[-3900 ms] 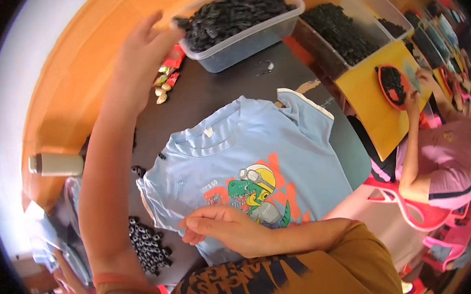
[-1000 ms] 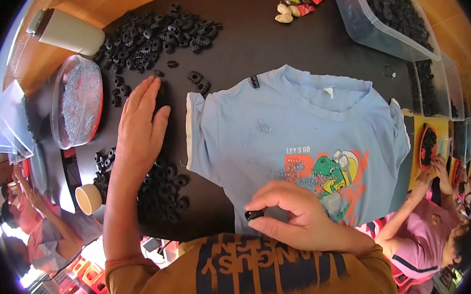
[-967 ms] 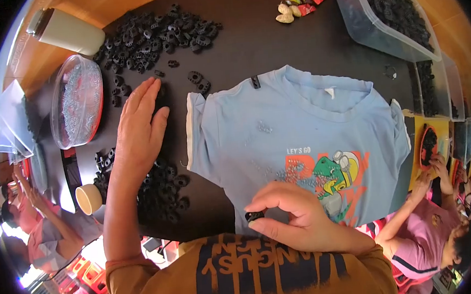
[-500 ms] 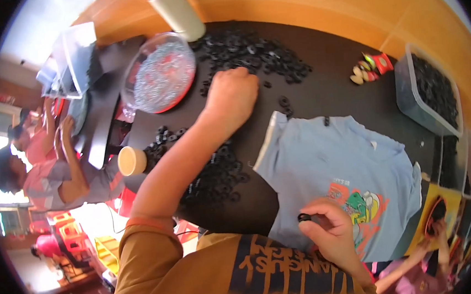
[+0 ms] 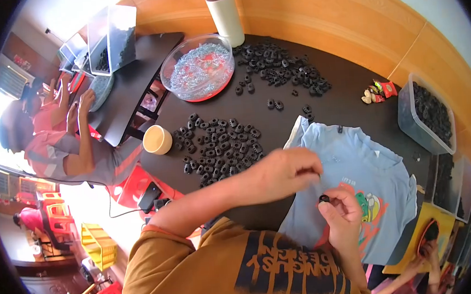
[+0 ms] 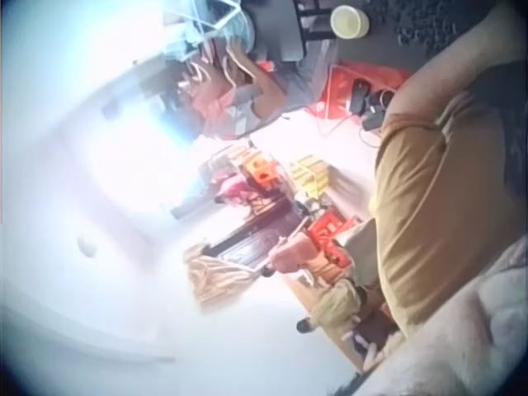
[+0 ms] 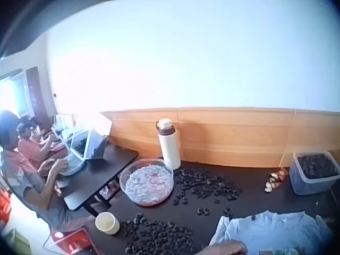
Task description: Manually assemble small black plastic parts at a workbench.
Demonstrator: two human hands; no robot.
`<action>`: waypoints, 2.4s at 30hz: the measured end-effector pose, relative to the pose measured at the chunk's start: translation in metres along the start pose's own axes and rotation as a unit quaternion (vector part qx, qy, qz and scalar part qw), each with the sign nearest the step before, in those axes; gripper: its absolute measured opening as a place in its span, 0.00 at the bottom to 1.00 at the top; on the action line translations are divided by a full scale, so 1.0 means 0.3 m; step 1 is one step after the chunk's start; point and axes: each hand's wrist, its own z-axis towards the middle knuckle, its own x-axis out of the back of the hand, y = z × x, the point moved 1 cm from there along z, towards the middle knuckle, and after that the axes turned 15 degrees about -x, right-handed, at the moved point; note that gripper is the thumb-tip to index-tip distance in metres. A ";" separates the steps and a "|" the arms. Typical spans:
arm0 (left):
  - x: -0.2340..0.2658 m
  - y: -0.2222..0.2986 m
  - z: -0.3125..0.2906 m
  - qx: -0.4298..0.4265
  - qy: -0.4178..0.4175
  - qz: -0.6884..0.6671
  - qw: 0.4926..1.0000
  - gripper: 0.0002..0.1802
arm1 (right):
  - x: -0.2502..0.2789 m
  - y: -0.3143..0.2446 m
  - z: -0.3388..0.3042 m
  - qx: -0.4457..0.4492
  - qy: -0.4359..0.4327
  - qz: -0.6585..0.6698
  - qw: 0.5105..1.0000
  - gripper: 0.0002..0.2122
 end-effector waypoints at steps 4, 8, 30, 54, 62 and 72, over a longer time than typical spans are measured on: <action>-0.051 0.076 -0.068 0.032 -0.023 -0.102 0.994 0.08 | -0.012 0.007 -0.001 -0.010 0.001 0.033 0.999 0.09; -0.063 0.116 -0.096 0.072 0.022 -0.110 0.991 0.07 | -0.027 0.005 -0.009 0.016 -0.036 0.056 0.998 0.09; -0.050 0.151 -0.163 0.232 -0.014 -0.193 0.953 0.07 | -0.055 0.017 -0.099 0.014 -0.053 -0.065 0.996 0.08; -0.085 0.121 -0.172 -0.002 -0.037 0.099 0.994 0.03 | -0.069 0.029 -0.094 0.169 0.057 -0.243 0.953 0.09; -0.040 0.221 -0.125 -0.049 0.016 0.123 0.991 0.16 | -0.102 -0.060 -0.073 0.167 -0.019 -0.085 0.982 0.10; -0.081 0.240 -0.110 -0.115 0.034 0.177 0.977 0.29 | -0.095 -0.102 -0.098 -0.019 -0.120 0.157 0.980 0.07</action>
